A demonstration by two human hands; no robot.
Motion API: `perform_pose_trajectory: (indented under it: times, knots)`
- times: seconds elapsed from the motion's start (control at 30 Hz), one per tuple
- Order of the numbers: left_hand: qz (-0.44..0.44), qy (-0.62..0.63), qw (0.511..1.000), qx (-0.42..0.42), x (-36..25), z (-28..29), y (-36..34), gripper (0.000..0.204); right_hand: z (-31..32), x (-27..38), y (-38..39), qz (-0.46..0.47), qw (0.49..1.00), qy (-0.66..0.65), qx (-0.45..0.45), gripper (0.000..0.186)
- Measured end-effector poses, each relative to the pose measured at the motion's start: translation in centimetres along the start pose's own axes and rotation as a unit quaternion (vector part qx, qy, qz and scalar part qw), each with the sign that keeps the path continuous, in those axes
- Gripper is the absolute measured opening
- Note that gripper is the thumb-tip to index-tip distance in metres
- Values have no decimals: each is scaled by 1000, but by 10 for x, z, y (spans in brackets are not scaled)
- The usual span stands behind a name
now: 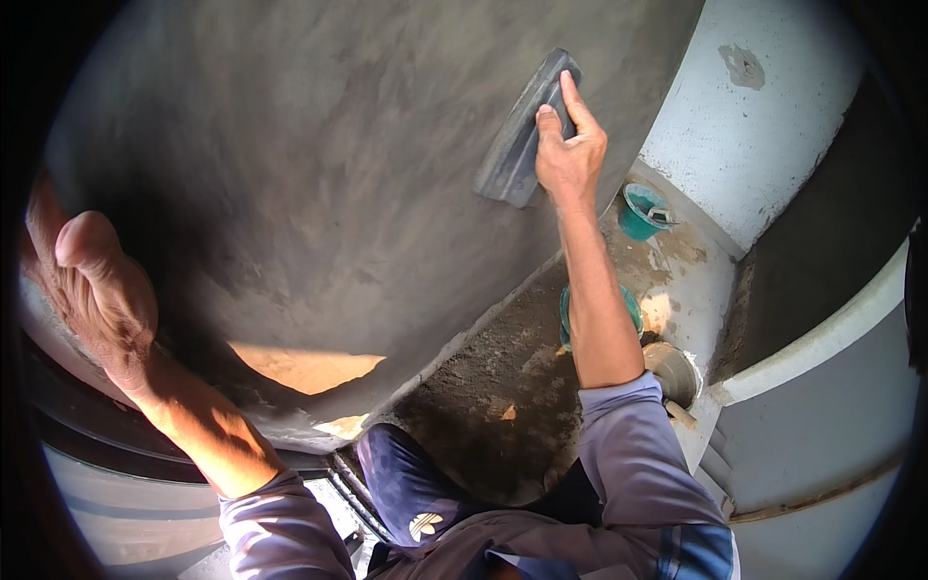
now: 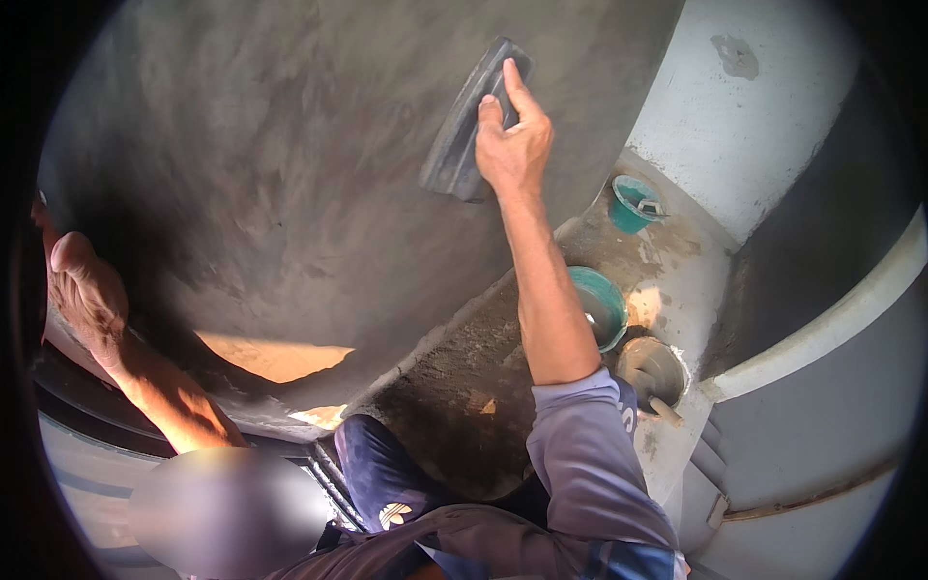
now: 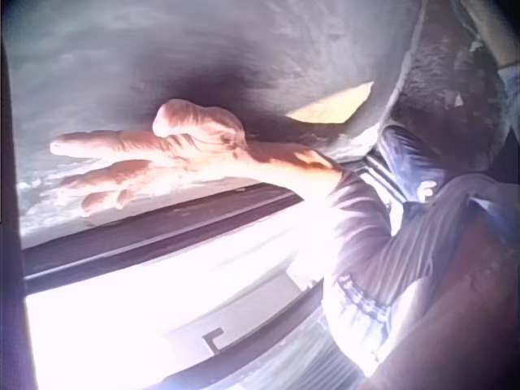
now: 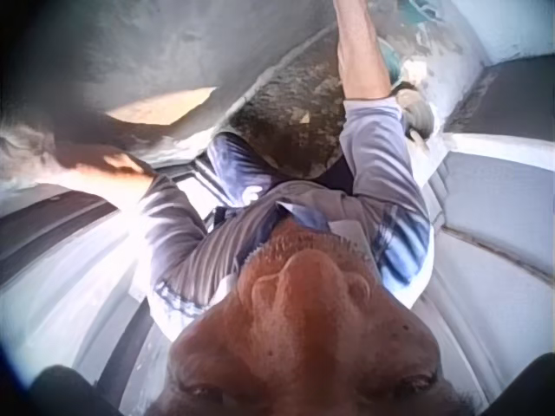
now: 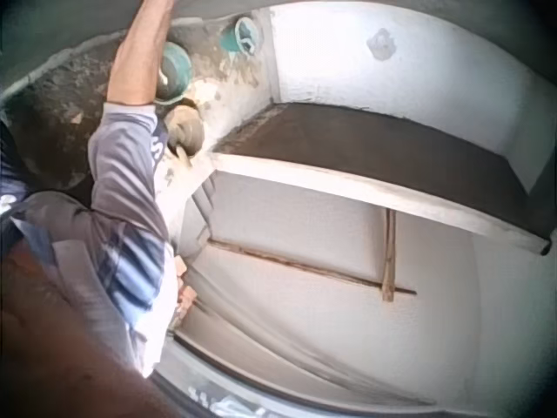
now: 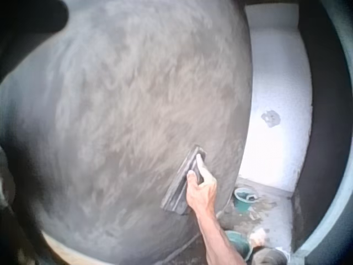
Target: The person scoops plaster from a bucket onto a float using a trowel, applies it to a wall, and smoothes the surface with the float, occasionally using a brush to apply water to the plaster.
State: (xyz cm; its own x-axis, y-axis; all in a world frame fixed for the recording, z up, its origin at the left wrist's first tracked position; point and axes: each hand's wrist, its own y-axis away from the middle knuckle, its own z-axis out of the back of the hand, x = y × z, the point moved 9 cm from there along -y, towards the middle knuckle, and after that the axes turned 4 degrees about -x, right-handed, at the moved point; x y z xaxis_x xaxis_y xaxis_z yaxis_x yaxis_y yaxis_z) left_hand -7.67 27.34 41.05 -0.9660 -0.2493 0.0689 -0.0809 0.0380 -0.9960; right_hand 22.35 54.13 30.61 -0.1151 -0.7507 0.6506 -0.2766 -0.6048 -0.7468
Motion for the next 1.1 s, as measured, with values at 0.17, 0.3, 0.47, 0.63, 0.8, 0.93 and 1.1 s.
perform_pose_trajectory:
  times: [0.17,0.3,0.47,0.63,0.8,0.93,1.1]
  knots:
    - [-33,-27,999,6,-4,3,-6,100,-37,38,85,190,956,106,196,50]
    - [-85,-45,994,-44,-15,5,-10,91,-12,21,-1,196,975,87,56,49]
    - [-91,-84,991,-43,-20,-5,-6,79,-26,55,-35,238,971,5,11,47]
    - [-104,-104,989,-22,-26,-5,-4,76,-77,89,110,382,906,28,182,50]
    - [-116,-146,982,-1,-33,-12,-6,77,-11,-39,-92,269,954,128,-28,44]
    - [-126,-148,981,-4,-37,-11,-4,73,48,-129,-167,-36,982,144,-118,47]
    - [-124,-145,981,23,-37,-12,-1,74,-17,-27,27,144,978,92,116,52]
